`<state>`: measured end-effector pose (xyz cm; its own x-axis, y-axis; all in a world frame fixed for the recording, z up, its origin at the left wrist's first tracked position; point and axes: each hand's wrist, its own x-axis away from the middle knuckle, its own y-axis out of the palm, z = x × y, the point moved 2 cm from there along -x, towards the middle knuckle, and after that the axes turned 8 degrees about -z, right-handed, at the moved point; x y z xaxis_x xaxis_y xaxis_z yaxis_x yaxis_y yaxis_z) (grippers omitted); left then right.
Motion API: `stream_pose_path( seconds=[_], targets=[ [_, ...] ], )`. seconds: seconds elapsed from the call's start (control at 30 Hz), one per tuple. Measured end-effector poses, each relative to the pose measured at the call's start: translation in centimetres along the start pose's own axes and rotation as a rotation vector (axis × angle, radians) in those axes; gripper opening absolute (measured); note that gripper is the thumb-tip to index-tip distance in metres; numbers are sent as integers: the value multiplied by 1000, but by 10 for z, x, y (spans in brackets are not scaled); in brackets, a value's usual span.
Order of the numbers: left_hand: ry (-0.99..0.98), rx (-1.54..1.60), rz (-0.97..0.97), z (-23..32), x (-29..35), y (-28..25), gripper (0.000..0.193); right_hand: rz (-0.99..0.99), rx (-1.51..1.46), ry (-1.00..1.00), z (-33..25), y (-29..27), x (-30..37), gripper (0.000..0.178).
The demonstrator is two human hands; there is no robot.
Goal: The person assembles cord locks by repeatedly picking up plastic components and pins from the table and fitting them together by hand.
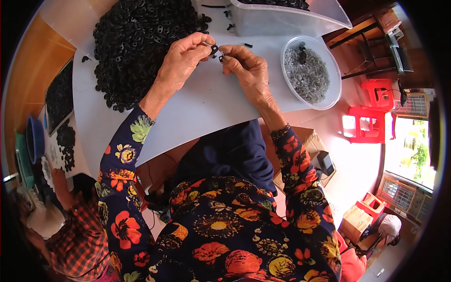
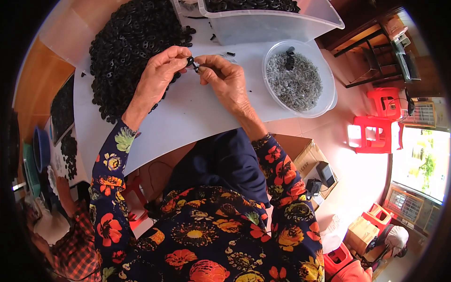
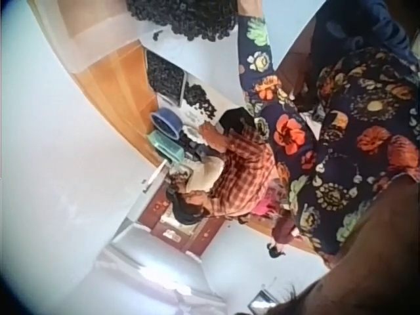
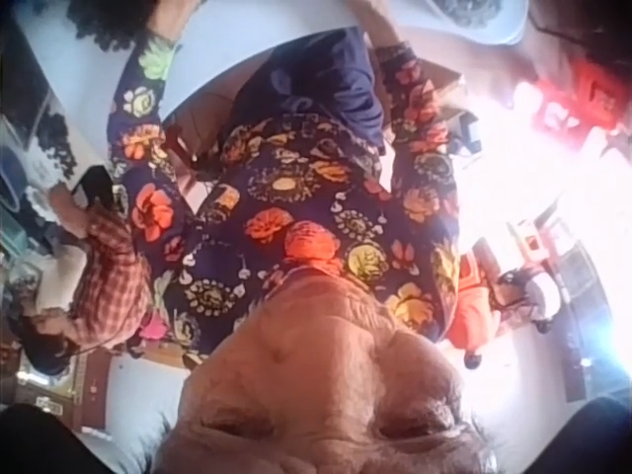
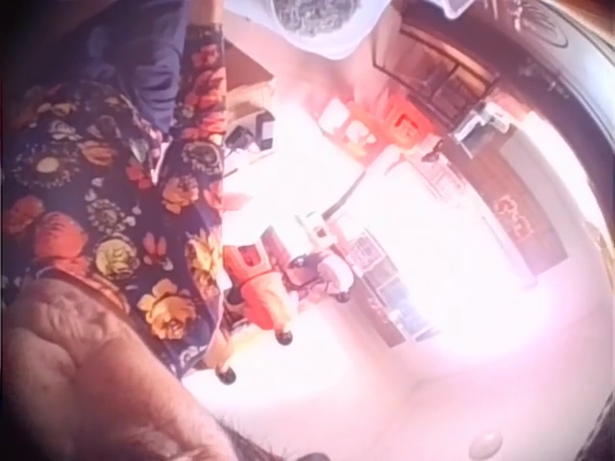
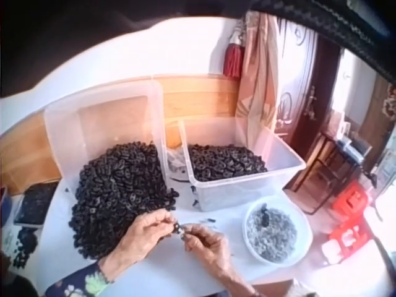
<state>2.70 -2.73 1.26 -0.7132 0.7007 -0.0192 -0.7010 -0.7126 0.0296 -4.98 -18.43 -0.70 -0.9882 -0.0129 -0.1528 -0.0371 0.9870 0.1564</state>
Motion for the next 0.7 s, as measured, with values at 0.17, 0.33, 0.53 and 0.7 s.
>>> stream_pose_path(
  seconds=[0.17,0.33,0.53,0.7],
  targets=[
    [4,-42,22,-1,-1,5,20,21,-9,-48,0,2,0,21],
    [21,-74,17,1,-1,7,19,33,-26,-23,-1,2,1,27],
    [51,95,1,-2,-5,7,16,39,4,-8,-3,2,2,27],
    [40,-298,7,9,0,7,16,49,-12,-17,-1,2,1,27]
  ],
)
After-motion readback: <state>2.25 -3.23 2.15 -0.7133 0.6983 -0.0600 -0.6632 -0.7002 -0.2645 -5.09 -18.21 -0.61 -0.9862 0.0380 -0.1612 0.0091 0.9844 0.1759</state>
